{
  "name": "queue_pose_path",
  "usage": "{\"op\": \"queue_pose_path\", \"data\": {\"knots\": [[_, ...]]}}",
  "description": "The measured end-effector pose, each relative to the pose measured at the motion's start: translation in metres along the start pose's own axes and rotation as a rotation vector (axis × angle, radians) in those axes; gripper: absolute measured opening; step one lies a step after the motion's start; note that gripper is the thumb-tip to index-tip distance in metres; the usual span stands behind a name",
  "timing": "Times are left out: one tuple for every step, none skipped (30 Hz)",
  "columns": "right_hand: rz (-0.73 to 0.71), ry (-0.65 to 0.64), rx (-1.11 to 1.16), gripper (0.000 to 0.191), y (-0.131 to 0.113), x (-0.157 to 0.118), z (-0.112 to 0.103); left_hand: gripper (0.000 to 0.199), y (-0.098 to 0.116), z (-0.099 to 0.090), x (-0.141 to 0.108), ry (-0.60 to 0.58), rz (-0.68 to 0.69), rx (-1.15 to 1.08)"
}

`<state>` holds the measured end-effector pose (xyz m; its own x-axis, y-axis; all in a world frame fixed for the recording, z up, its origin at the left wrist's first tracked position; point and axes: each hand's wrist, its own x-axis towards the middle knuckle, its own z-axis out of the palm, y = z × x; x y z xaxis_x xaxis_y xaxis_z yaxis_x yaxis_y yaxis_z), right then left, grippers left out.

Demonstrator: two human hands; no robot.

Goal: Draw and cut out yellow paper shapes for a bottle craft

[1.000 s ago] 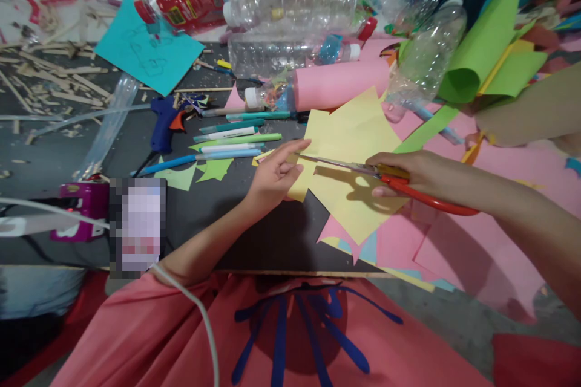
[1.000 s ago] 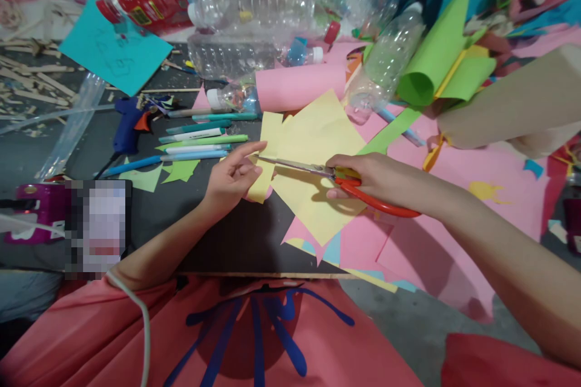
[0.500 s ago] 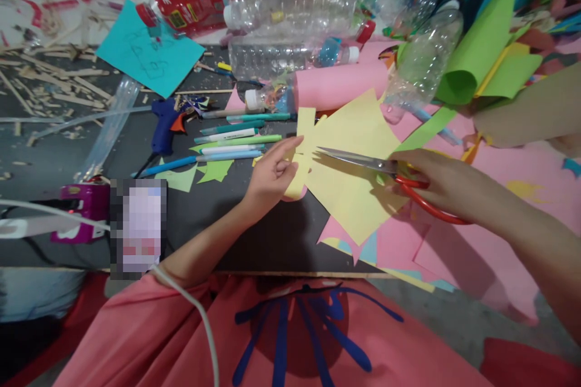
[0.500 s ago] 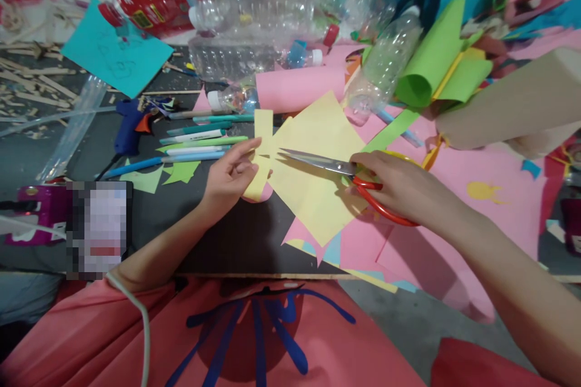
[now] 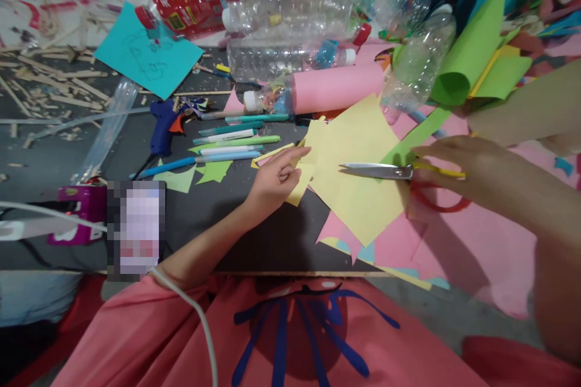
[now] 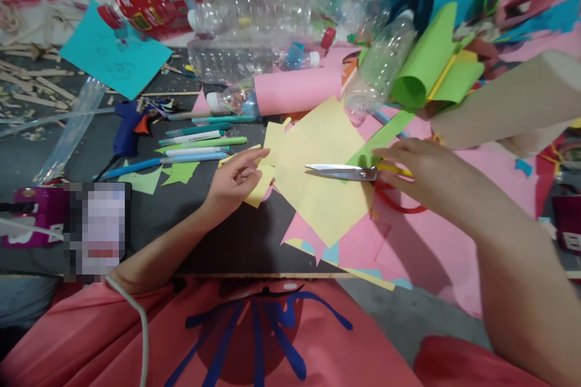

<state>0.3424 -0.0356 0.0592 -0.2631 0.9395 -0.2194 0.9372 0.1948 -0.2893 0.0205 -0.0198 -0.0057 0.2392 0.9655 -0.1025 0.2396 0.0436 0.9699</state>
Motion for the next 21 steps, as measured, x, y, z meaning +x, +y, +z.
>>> {"op": "queue_pose_path", "data": {"knots": [[0.025,0.009,0.105,0.029,-0.017,0.004,-0.001,0.040,0.001,0.001,0.000,-0.005,-0.009,-0.003],[0.060,0.064,0.246,0.035,-0.035,0.010,0.002,0.040,0.001,0.001,-0.001,-0.013,-0.018,-0.006],[0.095,0.097,0.387,0.040,-0.053,0.017,0.007,0.040,0.002,0.002,-0.001,-0.020,-0.026,-0.012],[0.103,0.078,0.514,0.047,-0.069,0.025,0.014,0.040,0.003,0.003,-0.002,-0.029,-0.032,-0.021],[0.105,0.063,0.615,0.053,-0.083,0.035,0.024,0.040,0.003,0.003,-0.002,-0.038,-0.035,-0.030],[0.098,0.071,0.696,0.056,-0.093,0.045,0.034,0.041,0.004,0.004,-0.002,-0.047,-0.037,-0.038],[0.075,0.096,0.777,0.056,-0.100,0.054,0.044,0.041,0.004,0.005,-0.002,-0.055,-0.041,-0.043],[0.050,0.117,0.857,0.053,-0.104,0.063,0.052,0.040,0.004,0.005,-0.001,-0.061,-0.047,-0.046],[0.036,0.125,0.920,0.047,-0.106,0.070,0.059,0.040,0.004,0.005,-0.001,-0.064,-0.051,-0.049],[0.027,0.136,0.953,0.041,-0.106,0.075,0.064,0.040,0.003,0.004,0.000,-0.066,-0.056,-0.052],[0.020,0.155,0.966,0.036,-0.104,0.078,0.068,0.039,0.003,0.004,0.001,-0.069,-0.059,-0.053],[0.019,0.188,0.957,0.031,-0.102,0.080,0.070,0.038,0.003,0.003,0.001,-0.071,-0.060,-0.052],[0.022,0.230,0.929,0.027,-0.100,0.080,0.071,0.036,0.003,0.001,0.002,-0.066,-0.060,-0.050],[0.029,0.273,0.884,0.024,-0.098,0.079,0.071,0.034,0.003,0.000,0.003,-0.056,-0.057,-0.048],[0.038,0.306,0.829,0.022,-0.097,0.078,0.070,0.031,0.003,-0.002,0.003,-0.038,-0.052,-0.050],[0.046,0.318,0.772,0.019,-0.096,0.076,0.069,0.028,0.003,-0.003,0.003,-0.014,-0.047,-0.059],[0.052,0.305,0.717,0.017,-0.095,0.075,0.068,0.025,0.003,-0.004,0.004,0.008,-0.036,-0.075],[0.052,0.274,0.667,0.015,-0.094,0.075,0.068,0.022,0.003,-0.005,0.004,0.030,-0.023,-0.095],[0.045,0.235,0.627,0.013,-0.093,0.075,0.067,0.019,0.003,-0.006,0.004,0.041,-0.011,-0.114],[0.032,0.196,0.601,0.011,-0.092,0.075,0.066,0.017,0.003,-0.007,0.004,0.046,0.000,-0.129],[0.017,0.165,0.587,0.010,-0.091,0.075,0.065,0.016,0.003,-0.007,0.004,0.050,0.006,-0.137]]}}
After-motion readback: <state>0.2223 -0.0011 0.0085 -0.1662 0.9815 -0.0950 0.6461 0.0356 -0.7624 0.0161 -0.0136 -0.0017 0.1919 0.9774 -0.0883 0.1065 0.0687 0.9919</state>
